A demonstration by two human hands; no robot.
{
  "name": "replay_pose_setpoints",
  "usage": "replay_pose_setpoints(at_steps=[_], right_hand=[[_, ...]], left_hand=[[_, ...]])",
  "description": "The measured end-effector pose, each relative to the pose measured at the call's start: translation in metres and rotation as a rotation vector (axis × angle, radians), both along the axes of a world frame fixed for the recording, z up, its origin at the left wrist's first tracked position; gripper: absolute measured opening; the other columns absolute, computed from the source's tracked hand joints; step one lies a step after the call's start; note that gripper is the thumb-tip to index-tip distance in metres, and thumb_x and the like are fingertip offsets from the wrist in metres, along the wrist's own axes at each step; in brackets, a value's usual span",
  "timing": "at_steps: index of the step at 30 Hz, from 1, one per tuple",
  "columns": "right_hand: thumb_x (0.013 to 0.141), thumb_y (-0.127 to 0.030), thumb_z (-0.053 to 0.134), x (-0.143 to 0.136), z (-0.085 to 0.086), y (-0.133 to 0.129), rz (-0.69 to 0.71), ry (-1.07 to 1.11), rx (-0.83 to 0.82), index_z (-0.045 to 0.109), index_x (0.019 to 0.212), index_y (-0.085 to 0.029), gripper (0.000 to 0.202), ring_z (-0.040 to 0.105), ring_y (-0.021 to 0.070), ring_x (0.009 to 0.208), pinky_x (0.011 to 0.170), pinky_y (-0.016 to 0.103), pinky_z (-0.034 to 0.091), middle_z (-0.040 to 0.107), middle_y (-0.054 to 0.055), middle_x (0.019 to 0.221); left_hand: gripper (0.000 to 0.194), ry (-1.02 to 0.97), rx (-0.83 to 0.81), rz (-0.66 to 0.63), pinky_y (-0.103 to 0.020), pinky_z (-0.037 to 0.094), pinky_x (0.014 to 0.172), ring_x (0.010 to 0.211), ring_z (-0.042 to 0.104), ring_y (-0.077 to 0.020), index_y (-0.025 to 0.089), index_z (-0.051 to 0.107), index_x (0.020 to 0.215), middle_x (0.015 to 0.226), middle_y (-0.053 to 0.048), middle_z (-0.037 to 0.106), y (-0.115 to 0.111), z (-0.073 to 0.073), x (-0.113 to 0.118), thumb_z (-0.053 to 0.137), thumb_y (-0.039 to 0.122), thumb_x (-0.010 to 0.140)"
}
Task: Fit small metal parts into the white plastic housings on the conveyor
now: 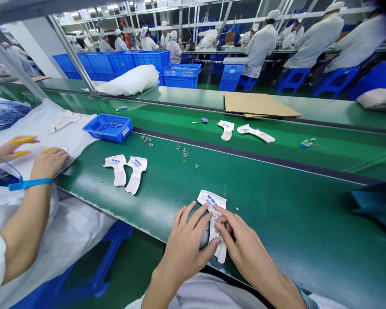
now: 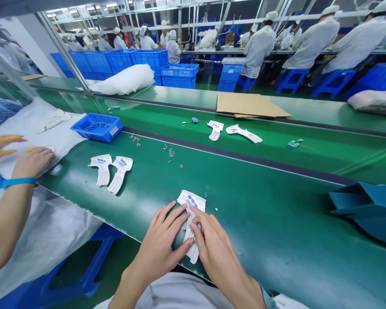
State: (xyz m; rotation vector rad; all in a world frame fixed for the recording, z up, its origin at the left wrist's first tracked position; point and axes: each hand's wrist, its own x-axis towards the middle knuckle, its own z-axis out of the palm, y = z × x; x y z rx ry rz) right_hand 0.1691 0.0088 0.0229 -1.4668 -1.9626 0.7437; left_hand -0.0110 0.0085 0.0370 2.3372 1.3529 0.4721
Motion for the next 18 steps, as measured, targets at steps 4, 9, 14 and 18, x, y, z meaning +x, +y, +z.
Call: replay_pose_setpoints(at_steps=[4,9,14,18], right_hand=[[0.103,-0.032,0.039,0.001,-0.002,-0.002,-0.008,-0.017,0.015,0.047,0.137,-0.026,0.036,0.063,0.0174,0.084,0.077,0.029,0.053,0.067,0.003,0.097],[0.103,-0.030,0.041,-0.001,-0.005,-0.005,-0.027,-0.017,0.072,0.048,0.134,-0.026,0.032,0.062,0.0173,0.084,0.075,0.028,0.053,0.066,0.003,0.096],[0.103,-0.027,0.040,-0.003,-0.010,-0.009,-0.027,-0.044,0.147,0.049,0.132,-0.023,0.030,0.059,0.0193,0.089,0.079,0.032,0.052,0.065,0.006,0.100],[0.103,-0.024,0.038,-0.003,-0.015,-0.010,-0.001,-0.103,0.201,0.049,0.132,-0.021,0.031,0.057,0.0208,0.089,0.080,0.035,0.050,0.065,0.009,0.103]], left_hand=[[0.047,0.011,0.005,0.005,-0.055,0.032,0.115,0.144,0.032,-0.0302,0.024,0.045,0.142,0.153,-0.006,0.042,0.000,-0.003,0.003,0.053,0.036,0.097],[0.047,0.015,0.026,0.010,-0.054,0.033,0.114,0.142,0.034,-0.0302,0.025,0.046,0.142,0.152,-0.006,0.044,0.000,-0.004,0.002,0.054,0.036,0.096],[0.048,0.005,0.052,0.026,-0.053,0.035,0.114,0.141,0.037,-0.0295,0.025,0.046,0.142,0.150,-0.006,0.047,0.000,-0.003,0.003,0.055,0.035,0.095],[0.048,0.019,0.050,0.017,-0.053,0.034,0.114,0.141,0.036,-0.0296,0.024,0.045,0.142,0.152,-0.006,0.045,0.000,-0.004,0.003,0.054,0.036,0.096]])
